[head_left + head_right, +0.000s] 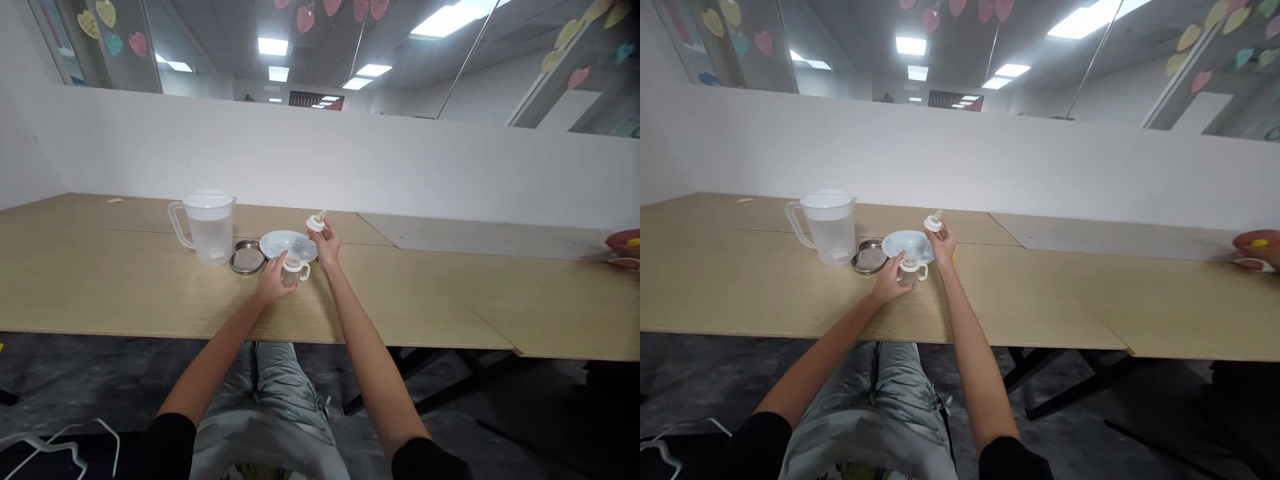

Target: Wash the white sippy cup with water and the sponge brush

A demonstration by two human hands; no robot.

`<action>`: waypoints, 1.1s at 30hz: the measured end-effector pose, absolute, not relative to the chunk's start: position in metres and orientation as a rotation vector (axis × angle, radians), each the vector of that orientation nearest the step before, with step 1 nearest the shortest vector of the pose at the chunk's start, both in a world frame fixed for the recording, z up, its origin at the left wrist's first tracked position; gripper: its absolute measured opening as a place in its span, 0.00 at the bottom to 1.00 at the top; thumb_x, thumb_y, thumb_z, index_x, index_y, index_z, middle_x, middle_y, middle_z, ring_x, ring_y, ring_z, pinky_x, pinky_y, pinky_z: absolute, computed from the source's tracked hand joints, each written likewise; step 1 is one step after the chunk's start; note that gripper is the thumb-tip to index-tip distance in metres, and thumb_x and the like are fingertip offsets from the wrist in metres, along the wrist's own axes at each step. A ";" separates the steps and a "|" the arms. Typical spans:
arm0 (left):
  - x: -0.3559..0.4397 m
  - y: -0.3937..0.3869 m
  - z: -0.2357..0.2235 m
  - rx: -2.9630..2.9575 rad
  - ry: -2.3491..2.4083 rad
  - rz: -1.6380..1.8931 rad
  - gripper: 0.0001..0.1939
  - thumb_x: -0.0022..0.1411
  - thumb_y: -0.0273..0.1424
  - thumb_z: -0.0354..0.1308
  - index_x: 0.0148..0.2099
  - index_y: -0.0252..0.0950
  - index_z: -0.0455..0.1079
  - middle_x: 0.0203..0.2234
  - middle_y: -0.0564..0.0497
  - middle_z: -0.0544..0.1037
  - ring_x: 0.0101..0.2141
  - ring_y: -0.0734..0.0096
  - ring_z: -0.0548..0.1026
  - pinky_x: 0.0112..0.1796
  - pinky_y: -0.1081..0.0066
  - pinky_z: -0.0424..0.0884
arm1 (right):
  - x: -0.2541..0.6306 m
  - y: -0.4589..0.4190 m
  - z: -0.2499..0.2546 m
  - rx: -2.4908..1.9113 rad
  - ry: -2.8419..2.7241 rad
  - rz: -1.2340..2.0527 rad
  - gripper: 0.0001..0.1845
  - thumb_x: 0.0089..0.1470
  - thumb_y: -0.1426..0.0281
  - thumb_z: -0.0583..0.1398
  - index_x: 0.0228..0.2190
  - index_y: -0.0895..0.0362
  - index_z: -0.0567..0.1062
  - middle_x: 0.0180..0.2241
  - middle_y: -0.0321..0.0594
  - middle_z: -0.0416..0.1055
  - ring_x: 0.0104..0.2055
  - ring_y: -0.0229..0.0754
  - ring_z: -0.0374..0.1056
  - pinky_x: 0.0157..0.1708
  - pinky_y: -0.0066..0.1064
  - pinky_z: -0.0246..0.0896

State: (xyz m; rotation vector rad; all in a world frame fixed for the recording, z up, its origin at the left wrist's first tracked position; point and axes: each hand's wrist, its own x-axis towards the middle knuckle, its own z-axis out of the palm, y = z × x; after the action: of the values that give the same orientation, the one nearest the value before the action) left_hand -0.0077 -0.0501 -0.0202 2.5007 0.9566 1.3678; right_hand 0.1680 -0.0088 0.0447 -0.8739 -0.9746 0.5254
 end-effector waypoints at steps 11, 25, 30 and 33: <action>-0.007 -0.052 -0.021 2.496 0.965 1.380 0.46 0.48 0.35 0.64 0.66 0.35 0.47 0.50 0.40 0.68 0.49 0.53 0.69 0.47 0.59 0.69 | 0.169 0.013 0.011 -1.046 -1.051 0.591 0.37 0.35 0.64 0.66 0.50 0.56 0.68 0.39 0.41 0.74 0.34 0.39 0.71 0.37 0.35 0.69; -0.007 -0.052 -0.021 2.501 0.967 1.370 0.45 0.48 0.35 0.64 0.65 0.33 0.48 0.47 0.41 0.69 0.50 0.52 0.68 0.50 0.58 0.68 | 0.172 0.020 0.025 -1.180 -1.240 0.518 0.30 0.37 0.66 0.65 0.45 0.61 0.72 0.41 0.44 0.73 0.33 0.39 0.69 0.42 0.40 0.67; -0.007 -0.054 -0.020 2.491 0.978 1.365 0.45 0.48 0.34 0.64 0.65 0.33 0.49 0.47 0.41 0.69 0.50 0.53 0.68 0.51 0.58 0.67 | 0.171 0.017 0.039 -1.165 -1.253 0.570 0.31 0.38 0.63 0.65 0.46 0.57 0.70 0.45 0.42 0.70 0.37 0.40 0.69 0.41 0.39 0.69; -0.007 -0.054 -0.020 2.492 0.972 1.367 0.45 0.48 0.34 0.64 0.65 0.34 0.49 0.48 0.41 0.69 0.51 0.53 0.68 0.51 0.58 0.67 | 0.168 0.013 0.047 -1.171 -1.268 0.601 0.30 0.37 0.62 0.65 0.45 0.56 0.71 0.46 0.41 0.68 0.40 0.41 0.68 0.40 0.37 0.69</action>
State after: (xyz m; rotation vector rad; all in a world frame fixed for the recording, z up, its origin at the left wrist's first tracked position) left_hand -0.0071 -0.0542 -0.0197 2.4922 0.9720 1.3668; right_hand 0.1681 0.0132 0.0471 -1.1712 -1.2685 0.6007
